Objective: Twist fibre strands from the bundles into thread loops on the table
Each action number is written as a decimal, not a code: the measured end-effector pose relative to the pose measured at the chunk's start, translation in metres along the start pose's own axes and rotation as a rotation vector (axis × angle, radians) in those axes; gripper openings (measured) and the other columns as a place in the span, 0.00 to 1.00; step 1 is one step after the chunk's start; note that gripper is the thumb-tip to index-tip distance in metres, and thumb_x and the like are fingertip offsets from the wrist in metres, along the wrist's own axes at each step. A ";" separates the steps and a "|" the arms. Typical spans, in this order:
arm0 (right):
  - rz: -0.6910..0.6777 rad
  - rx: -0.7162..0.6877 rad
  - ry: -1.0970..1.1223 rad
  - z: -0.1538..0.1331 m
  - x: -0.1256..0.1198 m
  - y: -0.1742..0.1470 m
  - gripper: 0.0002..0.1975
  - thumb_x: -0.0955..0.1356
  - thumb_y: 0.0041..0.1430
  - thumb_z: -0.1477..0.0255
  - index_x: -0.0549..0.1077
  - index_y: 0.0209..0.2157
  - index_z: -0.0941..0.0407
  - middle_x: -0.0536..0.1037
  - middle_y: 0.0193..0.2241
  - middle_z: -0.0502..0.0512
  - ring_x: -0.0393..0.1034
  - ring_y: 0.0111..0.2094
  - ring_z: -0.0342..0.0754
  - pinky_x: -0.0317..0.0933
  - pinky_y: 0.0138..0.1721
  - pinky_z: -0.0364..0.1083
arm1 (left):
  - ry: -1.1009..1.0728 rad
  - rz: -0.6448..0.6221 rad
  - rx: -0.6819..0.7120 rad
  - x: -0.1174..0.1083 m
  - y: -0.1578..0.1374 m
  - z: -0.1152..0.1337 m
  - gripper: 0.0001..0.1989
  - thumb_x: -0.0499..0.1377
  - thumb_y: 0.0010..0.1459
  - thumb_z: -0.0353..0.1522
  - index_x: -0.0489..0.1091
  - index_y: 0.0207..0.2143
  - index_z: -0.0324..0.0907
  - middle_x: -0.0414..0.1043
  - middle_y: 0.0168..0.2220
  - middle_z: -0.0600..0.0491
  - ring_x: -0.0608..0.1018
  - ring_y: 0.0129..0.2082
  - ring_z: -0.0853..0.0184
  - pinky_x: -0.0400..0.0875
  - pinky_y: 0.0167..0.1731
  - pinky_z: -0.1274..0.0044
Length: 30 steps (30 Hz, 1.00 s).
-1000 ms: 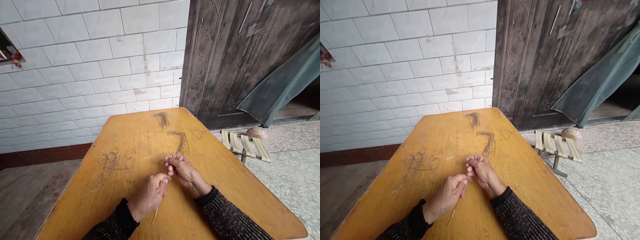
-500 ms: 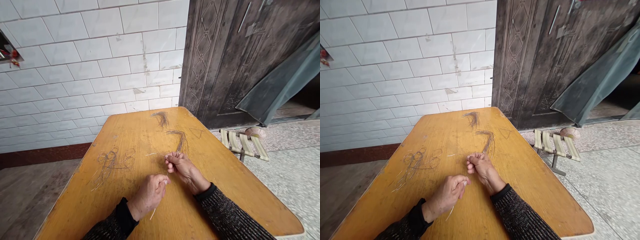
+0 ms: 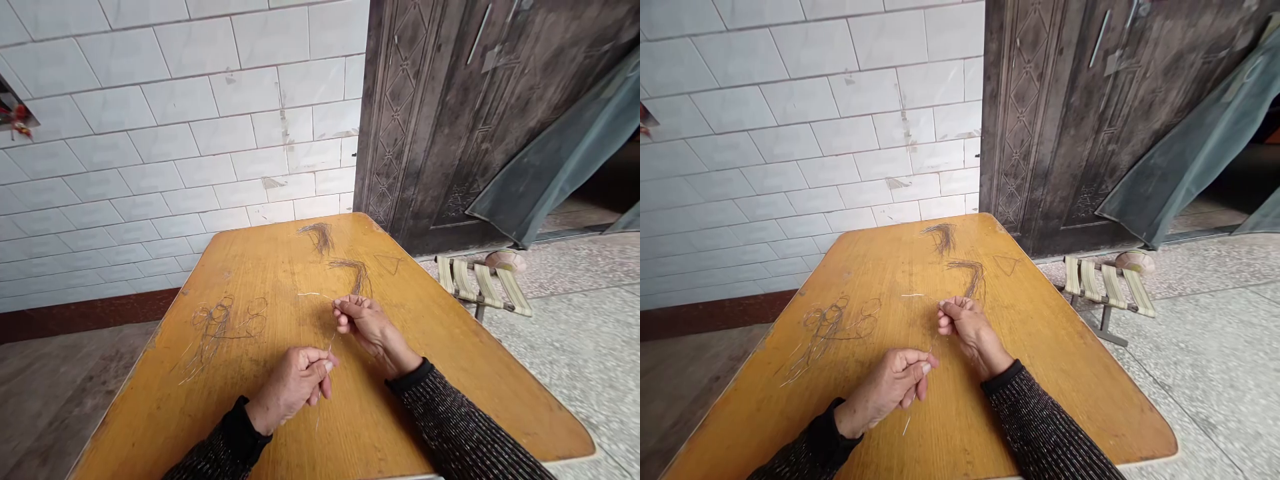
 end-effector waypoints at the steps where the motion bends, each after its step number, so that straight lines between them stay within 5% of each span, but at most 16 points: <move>1: 0.004 -0.001 -0.005 -0.001 -0.001 0.000 0.10 0.67 0.45 0.77 0.67 0.14 0.61 0.66 0.07 0.46 0.57 0.09 0.34 0.56 0.11 0.33 | 0.010 -0.013 -0.004 0.001 -0.001 0.000 0.15 0.49 0.54 0.38 0.66 0.34 0.35 0.64 0.17 0.58 0.58 0.11 0.79 0.49 0.12 0.84; 14: 0.078 -0.036 -0.003 -0.009 -0.017 0.010 0.09 0.68 0.44 0.77 0.67 0.15 0.60 0.66 0.09 0.46 0.57 0.09 0.34 0.58 0.12 0.33 | 0.012 -0.102 -0.074 0.007 -0.016 0.000 0.15 0.48 0.55 0.39 0.63 0.33 0.35 0.63 0.16 0.59 0.57 0.09 0.79 0.49 0.12 0.85; 19: 0.076 -0.065 -0.020 -0.016 -0.020 0.012 0.09 0.69 0.42 0.76 0.67 0.14 0.60 0.65 0.08 0.46 0.57 0.09 0.34 0.58 0.11 0.34 | 0.202 -0.255 -0.110 0.000 -0.029 0.002 0.17 0.47 0.55 0.40 0.66 0.30 0.35 0.68 0.17 0.55 0.57 0.09 0.78 0.50 0.11 0.84; 21: 0.074 -0.079 -0.021 -0.019 -0.021 0.012 0.10 0.69 0.42 0.75 0.66 0.13 0.60 0.65 0.07 0.45 0.56 0.08 0.34 0.58 0.12 0.35 | 0.264 -0.310 -0.121 -0.010 -0.031 0.007 0.20 0.47 0.55 0.43 0.68 0.28 0.35 0.69 0.18 0.54 0.58 0.09 0.78 0.52 0.12 0.84; 24: 0.062 -0.090 -0.028 -0.022 -0.022 0.010 0.11 0.69 0.42 0.73 0.66 0.13 0.59 0.64 0.07 0.45 0.56 0.08 0.34 0.57 0.11 0.35 | 0.299 -0.121 -0.006 -0.045 -0.022 0.026 0.21 0.50 0.53 0.45 0.70 0.29 0.35 0.69 0.19 0.53 0.62 0.13 0.77 0.54 0.14 0.84; 28: 0.026 -0.088 -0.013 -0.023 -0.021 0.007 0.10 0.70 0.41 0.71 0.66 0.15 0.60 0.65 0.08 0.44 0.56 0.09 0.34 0.58 0.12 0.34 | -0.021 -0.241 0.074 -0.074 -0.012 0.040 0.30 0.50 0.49 0.52 0.71 0.35 0.34 0.71 0.24 0.47 0.66 0.16 0.75 0.54 0.16 0.82; 30: -0.017 -0.077 0.004 -0.022 -0.017 0.006 0.10 0.70 0.40 0.71 0.67 0.15 0.60 0.65 0.09 0.44 0.56 0.09 0.33 0.58 0.12 0.34 | -0.189 -0.134 0.101 -0.088 -0.004 0.040 0.31 0.48 0.49 0.54 0.72 0.30 0.34 0.68 0.20 0.49 0.66 0.16 0.74 0.53 0.16 0.82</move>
Point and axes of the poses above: each hand's wrist, its own y-axis towards the middle knuckle, its own x-axis out of the palm, z = x × y, the point moved 6 cm from there along y, towards the middle knuckle
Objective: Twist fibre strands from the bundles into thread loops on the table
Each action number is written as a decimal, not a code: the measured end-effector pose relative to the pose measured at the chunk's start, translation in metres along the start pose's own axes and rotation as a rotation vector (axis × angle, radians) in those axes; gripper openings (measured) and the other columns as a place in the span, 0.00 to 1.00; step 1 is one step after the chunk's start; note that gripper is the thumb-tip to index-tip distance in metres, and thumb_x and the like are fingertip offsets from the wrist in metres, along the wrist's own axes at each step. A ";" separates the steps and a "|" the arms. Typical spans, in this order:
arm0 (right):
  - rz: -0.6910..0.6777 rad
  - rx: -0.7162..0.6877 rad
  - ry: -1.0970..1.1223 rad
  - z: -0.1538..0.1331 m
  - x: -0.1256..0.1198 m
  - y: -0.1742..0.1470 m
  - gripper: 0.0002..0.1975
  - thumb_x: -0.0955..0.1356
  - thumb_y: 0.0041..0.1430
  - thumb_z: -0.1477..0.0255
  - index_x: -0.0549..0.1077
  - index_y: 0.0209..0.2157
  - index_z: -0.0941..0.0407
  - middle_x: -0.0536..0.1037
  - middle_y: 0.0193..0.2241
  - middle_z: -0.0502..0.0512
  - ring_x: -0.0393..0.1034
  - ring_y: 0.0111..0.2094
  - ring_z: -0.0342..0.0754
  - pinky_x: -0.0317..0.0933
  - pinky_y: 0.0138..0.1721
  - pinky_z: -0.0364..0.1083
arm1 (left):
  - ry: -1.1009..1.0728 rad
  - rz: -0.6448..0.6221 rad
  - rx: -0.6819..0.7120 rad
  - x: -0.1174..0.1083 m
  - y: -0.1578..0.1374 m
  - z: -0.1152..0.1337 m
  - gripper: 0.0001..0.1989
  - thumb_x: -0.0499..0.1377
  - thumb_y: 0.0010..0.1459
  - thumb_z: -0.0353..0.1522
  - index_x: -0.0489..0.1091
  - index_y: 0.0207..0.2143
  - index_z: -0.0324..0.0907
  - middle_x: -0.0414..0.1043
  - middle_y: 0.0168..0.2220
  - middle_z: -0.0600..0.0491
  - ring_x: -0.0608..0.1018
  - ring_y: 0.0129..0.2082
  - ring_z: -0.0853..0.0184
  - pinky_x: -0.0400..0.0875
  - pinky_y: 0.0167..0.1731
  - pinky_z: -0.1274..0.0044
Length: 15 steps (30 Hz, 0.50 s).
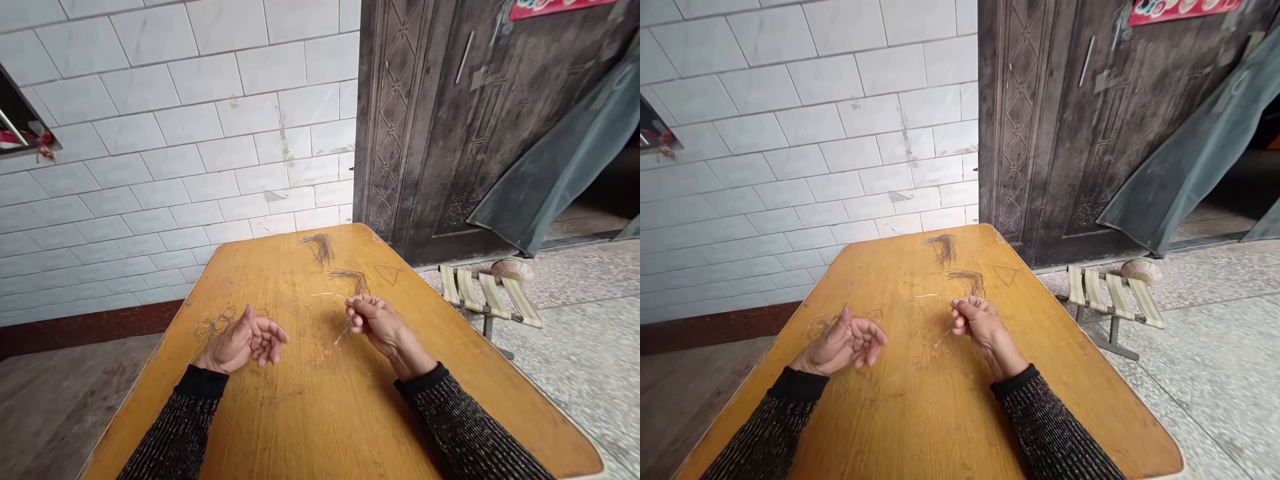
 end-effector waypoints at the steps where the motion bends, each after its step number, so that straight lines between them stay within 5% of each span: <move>1: -0.025 0.009 0.006 0.001 0.003 -0.001 0.10 0.70 0.40 0.70 0.67 0.16 0.60 0.65 0.09 0.44 0.55 0.09 0.33 0.58 0.12 0.34 | -0.045 0.090 0.038 -0.005 0.004 0.000 0.28 0.50 0.49 0.52 0.71 0.29 0.35 0.67 0.20 0.50 0.66 0.16 0.75 0.53 0.15 0.83; 4: -0.082 0.036 0.023 0.008 0.011 -0.003 0.11 0.71 0.40 0.70 0.67 0.16 0.61 0.65 0.10 0.44 0.55 0.09 0.33 0.58 0.12 0.34 | 0.012 0.335 0.125 -0.004 0.017 -0.004 0.18 0.60 0.46 0.39 0.69 0.36 0.36 0.69 0.24 0.53 0.65 0.17 0.78 0.54 0.16 0.85; 9: -0.118 0.089 0.039 0.018 0.021 -0.008 0.09 0.70 0.41 0.71 0.68 0.16 0.61 0.65 0.10 0.44 0.54 0.09 0.32 0.59 0.11 0.34 | -0.035 0.499 0.308 0.020 0.034 -0.002 0.15 0.60 0.47 0.35 0.67 0.36 0.35 0.71 0.28 0.51 0.71 0.22 0.73 0.62 0.19 0.83; 15: -0.133 0.128 0.038 0.022 0.025 -0.011 0.08 0.71 0.40 0.72 0.69 0.18 0.61 0.68 0.13 0.45 0.56 0.10 0.33 0.60 0.11 0.35 | -0.192 0.591 0.367 0.014 0.032 -0.006 0.13 0.62 0.45 0.35 0.67 0.33 0.36 0.72 0.27 0.51 0.71 0.21 0.74 0.63 0.20 0.82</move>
Point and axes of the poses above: each hand's wrist, its own y-axis towards the middle knuckle, its own x-axis out of the palm, z = x × y, the point moved 6 cm from there along y, towards the middle knuckle
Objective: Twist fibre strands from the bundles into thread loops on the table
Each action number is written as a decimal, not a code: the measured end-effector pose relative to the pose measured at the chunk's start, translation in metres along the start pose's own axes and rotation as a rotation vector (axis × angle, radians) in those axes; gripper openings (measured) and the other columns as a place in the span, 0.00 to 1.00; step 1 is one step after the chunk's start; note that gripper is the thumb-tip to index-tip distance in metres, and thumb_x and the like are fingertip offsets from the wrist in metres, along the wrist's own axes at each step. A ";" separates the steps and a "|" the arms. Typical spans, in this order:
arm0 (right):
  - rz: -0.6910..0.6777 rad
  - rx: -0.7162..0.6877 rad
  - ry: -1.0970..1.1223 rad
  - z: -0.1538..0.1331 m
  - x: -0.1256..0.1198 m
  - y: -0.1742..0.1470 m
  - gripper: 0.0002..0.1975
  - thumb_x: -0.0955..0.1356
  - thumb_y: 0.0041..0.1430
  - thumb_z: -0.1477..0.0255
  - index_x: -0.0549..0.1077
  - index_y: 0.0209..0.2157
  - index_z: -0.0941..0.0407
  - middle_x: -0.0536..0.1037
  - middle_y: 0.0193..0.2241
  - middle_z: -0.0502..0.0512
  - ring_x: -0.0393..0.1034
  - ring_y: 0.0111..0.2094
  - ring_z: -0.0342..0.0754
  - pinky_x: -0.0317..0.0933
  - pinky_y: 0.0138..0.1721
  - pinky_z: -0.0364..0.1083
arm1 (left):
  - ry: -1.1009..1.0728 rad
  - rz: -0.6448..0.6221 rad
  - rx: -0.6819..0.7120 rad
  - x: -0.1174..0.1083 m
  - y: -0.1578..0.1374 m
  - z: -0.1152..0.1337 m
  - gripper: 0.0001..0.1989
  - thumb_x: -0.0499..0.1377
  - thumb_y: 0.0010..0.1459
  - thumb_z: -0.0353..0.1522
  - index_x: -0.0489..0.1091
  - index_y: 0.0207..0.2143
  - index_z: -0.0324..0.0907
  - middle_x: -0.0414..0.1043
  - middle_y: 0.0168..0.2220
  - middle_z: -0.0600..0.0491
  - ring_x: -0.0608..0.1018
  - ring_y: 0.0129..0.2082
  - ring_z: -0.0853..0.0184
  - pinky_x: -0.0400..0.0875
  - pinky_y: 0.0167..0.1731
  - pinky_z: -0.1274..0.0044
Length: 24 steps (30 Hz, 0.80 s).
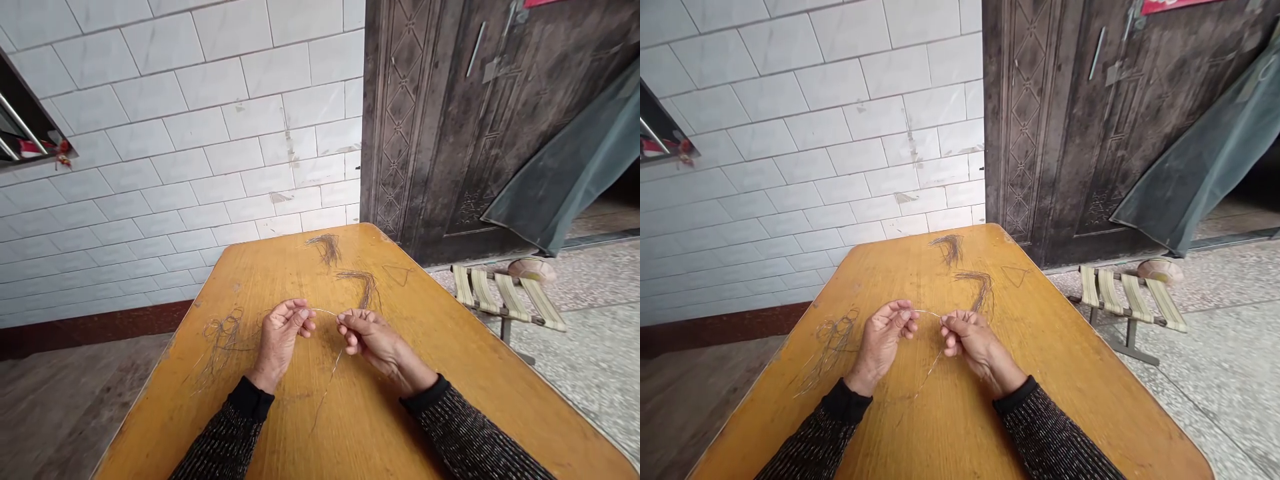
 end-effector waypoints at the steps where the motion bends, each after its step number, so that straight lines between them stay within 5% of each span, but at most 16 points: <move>1: -0.003 0.000 0.000 0.000 0.001 0.000 0.08 0.71 0.40 0.72 0.69 0.18 0.61 0.68 0.13 0.45 0.56 0.10 0.33 0.60 0.11 0.35 | -0.020 0.015 -0.006 -0.002 0.000 -0.001 0.13 0.62 0.45 0.34 0.67 0.32 0.36 0.72 0.27 0.51 0.71 0.21 0.74 0.63 0.20 0.82; 15: -0.038 -0.052 -0.169 0.006 0.005 0.000 0.12 0.71 0.40 0.66 0.67 0.18 0.59 0.69 0.11 0.45 0.58 0.09 0.35 0.53 0.12 0.36 | -0.295 0.086 -0.067 -0.007 -0.003 -0.009 0.10 0.63 0.42 0.31 0.64 0.24 0.36 0.68 0.25 0.55 0.70 0.25 0.76 0.64 0.26 0.83; 24: -0.040 -0.082 -0.226 0.003 0.006 -0.001 0.14 0.70 0.40 0.64 0.66 0.17 0.59 0.67 0.08 0.45 0.58 0.08 0.36 0.52 0.12 0.36 | -0.285 0.146 -0.054 -0.015 -0.001 -0.005 0.09 0.63 0.42 0.31 0.65 0.22 0.36 0.68 0.23 0.55 0.69 0.23 0.76 0.63 0.25 0.83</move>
Point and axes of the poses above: each hand's wrist, its own y-axis towards the middle knuckle, its own x-axis out of the palm, z = x × y, the point moved 6 cm from there along y, towards the middle knuckle
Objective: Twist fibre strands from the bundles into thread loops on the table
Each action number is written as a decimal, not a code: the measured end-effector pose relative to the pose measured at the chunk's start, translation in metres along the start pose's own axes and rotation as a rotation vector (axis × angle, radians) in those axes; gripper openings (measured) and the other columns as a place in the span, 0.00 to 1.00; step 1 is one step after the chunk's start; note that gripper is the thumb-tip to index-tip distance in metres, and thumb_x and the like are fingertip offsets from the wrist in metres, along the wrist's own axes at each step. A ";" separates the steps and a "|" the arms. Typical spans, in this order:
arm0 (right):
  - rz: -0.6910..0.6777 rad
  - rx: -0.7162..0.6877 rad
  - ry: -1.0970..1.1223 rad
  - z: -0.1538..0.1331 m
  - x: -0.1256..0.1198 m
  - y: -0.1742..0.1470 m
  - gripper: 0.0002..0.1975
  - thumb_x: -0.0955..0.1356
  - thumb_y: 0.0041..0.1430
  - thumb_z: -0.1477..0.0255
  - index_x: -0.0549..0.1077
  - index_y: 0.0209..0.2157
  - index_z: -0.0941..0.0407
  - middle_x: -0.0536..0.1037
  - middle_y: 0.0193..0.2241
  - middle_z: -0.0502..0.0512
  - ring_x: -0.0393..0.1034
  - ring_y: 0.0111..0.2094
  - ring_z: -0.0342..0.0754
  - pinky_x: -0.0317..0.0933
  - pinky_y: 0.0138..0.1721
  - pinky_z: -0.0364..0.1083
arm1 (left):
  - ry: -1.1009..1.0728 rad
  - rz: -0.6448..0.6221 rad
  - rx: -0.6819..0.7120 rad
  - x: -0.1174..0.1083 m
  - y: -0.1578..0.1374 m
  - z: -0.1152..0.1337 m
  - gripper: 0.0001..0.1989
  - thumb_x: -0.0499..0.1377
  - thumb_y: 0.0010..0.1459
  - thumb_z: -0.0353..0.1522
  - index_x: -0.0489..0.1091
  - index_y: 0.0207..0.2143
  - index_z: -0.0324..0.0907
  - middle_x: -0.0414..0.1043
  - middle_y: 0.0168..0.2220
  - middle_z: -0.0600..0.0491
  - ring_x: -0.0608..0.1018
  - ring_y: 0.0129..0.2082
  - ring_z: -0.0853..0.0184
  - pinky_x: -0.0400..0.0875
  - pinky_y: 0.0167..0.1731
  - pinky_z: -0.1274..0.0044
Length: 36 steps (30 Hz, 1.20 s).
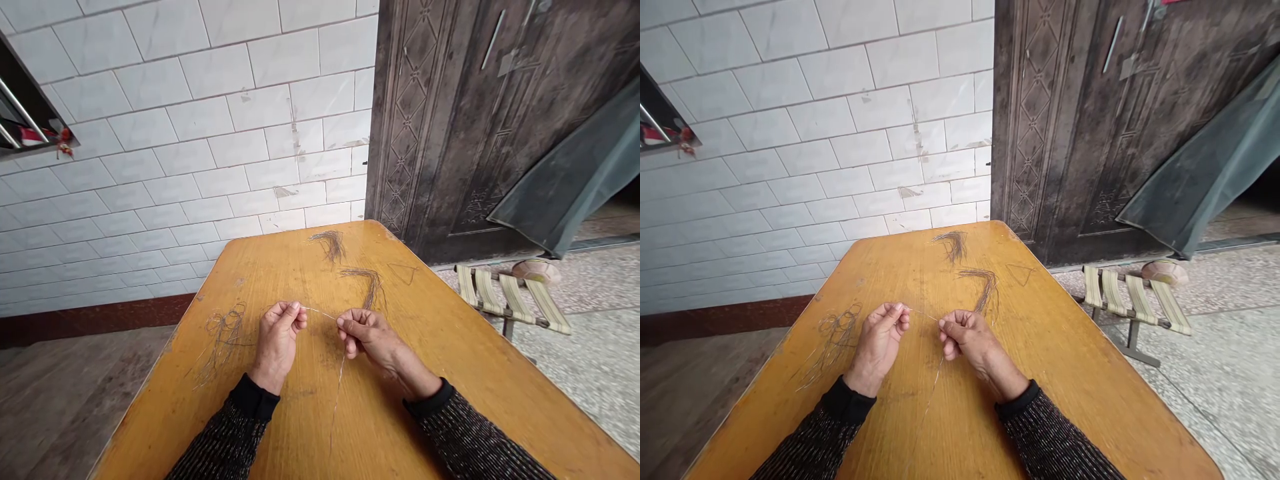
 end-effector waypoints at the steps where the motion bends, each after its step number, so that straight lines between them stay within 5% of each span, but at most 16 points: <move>1: 0.013 -0.006 0.012 -0.001 -0.002 0.001 0.14 0.70 0.40 0.64 0.66 0.17 0.59 0.67 0.08 0.45 0.58 0.08 0.36 0.52 0.12 0.36 | -0.012 0.018 0.032 -0.003 0.002 0.003 0.09 0.63 0.42 0.31 0.65 0.23 0.36 0.68 0.23 0.55 0.69 0.23 0.77 0.62 0.24 0.83; 4: 0.045 -0.007 0.044 -0.002 -0.008 0.002 0.14 0.71 0.39 0.64 0.66 0.15 0.59 0.67 0.07 0.45 0.57 0.08 0.35 0.54 0.13 0.36 | 0.010 0.051 0.108 -0.012 0.006 0.013 0.09 0.62 0.43 0.32 0.65 0.23 0.37 0.67 0.24 0.56 0.69 0.23 0.76 0.63 0.24 0.83; 7: 0.050 0.003 0.057 -0.002 -0.010 0.003 0.14 0.71 0.38 0.64 0.66 0.15 0.59 0.66 0.07 0.45 0.57 0.08 0.35 0.55 0.13 0.36 | 0.295 0.010 0.205 -0.014 0.007 0.022 0.08 0.58 0.49 0.34 0.66 0.27 0.38 0.68 0.27 0.53 0.71 0.26 0.72 0.65 0.26 0.80; 12: 0.034 0.017 0.038 0.000 -0.009 0.002 0.14 0.71 0.39 0.64 0.66 0.15 0.59 0.66 0.07 0.45 0.57 0.08 0.35 0.54 0.12 0.36 | 1.104 -0.243 0.758 0.015 -0.014 0.042 0.10 0.56 0.52 0.31 0.70 0.39 0.44 0.71 0.39 0.48 0.70 0.41 0.63 0.63 0.41 0.72; 16: 0.017 0.030 -0.003 0.001 -0.006 0.001 0.14 0.70 0.40 0.64 0.66 0.16 0.59 0.66 0.07 0.45 0.57 0.08 0.35 0.53 0.12 0.36 | 1.470 -0.371 0.997 0.027 -0.026 0.035 0.10 0.51 0.57 0.27 0.70 0.39 0.43 0.74 0.33 0.50 0.72 0.36 0.64 0.62 0.36 0.72; 29: -0.013 0.079 -0.061 0.004 -0.006 0.001 0.12 0.68 0.42 0.67 0.65 0.15 0.59 0.66 0.07 0.44 0.57 0.07 0.35 0.49 0.11 0.35 | 1.782 -0.444 1.131 0.035 -0.030 0.032 0.12 0.46 0.57 0.24 0.68 0.35 0.40 0.70 0.27 0.51 0.69 0.31 0.65 0.60 0.35 0.70; 36: -0.059 0.076 -0.055 0.007 -0.003 0.001 0.10 0.69 0.40 0.68 0.67 0.17 0.60 0.68 0.11 0.45 0.58 0.08 0.34 0.49 0.10 0.35 | 1.753 -0.333 1.163 0.034 -0.034 0.039 0.11 0.49 0.54 0.23 0.69 0.34 0.41 0.69 0.23 0.53 0.69 0.28 0.66 0.57 0.42 0.66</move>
Point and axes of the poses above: each hand's wrist, its own y-axis towards the middle knuckle, its own x-axis out of the palm, z = x × y, the point moved 6 cm from there along y, towards the middle knuckle
